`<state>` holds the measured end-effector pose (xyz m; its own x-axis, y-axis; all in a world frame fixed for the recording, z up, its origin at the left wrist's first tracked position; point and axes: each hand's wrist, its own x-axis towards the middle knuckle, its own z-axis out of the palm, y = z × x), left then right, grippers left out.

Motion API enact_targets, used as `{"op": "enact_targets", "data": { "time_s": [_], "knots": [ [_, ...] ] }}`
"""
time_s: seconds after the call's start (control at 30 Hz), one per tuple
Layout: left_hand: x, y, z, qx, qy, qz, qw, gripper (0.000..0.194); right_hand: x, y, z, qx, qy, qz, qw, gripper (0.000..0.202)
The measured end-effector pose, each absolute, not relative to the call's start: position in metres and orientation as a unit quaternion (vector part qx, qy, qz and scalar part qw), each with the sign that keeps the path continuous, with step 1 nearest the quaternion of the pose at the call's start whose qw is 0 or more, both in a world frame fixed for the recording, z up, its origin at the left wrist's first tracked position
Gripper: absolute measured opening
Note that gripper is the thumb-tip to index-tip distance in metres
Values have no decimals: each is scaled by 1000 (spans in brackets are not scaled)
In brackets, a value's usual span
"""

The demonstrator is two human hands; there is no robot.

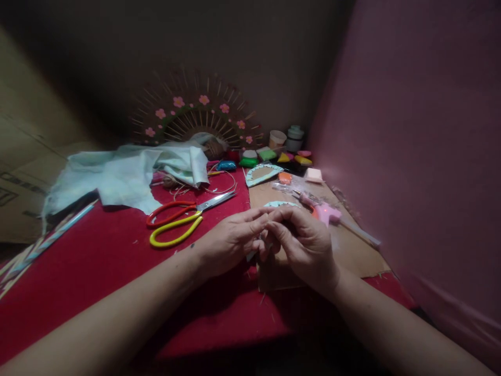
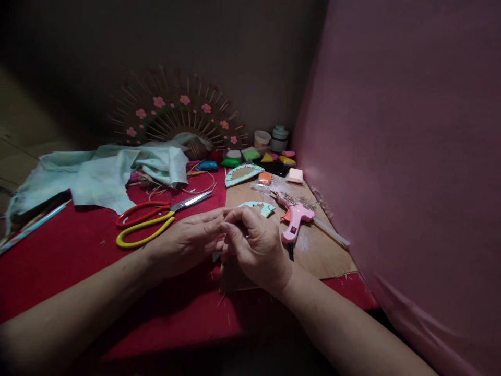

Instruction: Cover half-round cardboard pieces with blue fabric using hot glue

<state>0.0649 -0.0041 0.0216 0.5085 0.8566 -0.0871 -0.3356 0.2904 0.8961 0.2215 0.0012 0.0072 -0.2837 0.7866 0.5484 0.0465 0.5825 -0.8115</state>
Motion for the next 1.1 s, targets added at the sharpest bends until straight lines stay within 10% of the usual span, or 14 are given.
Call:
{"op": "enact_targets", "data": {
  "time_s": [0.53,1.1],
  "knots": [
    [49,14,34,573,408,532,471,57,217,6,21,-230,-547,690,415,17],
    [51,8,32,536,353,439,629,44,215,19,12,-135,-425,832,331,11]
  ]
}}
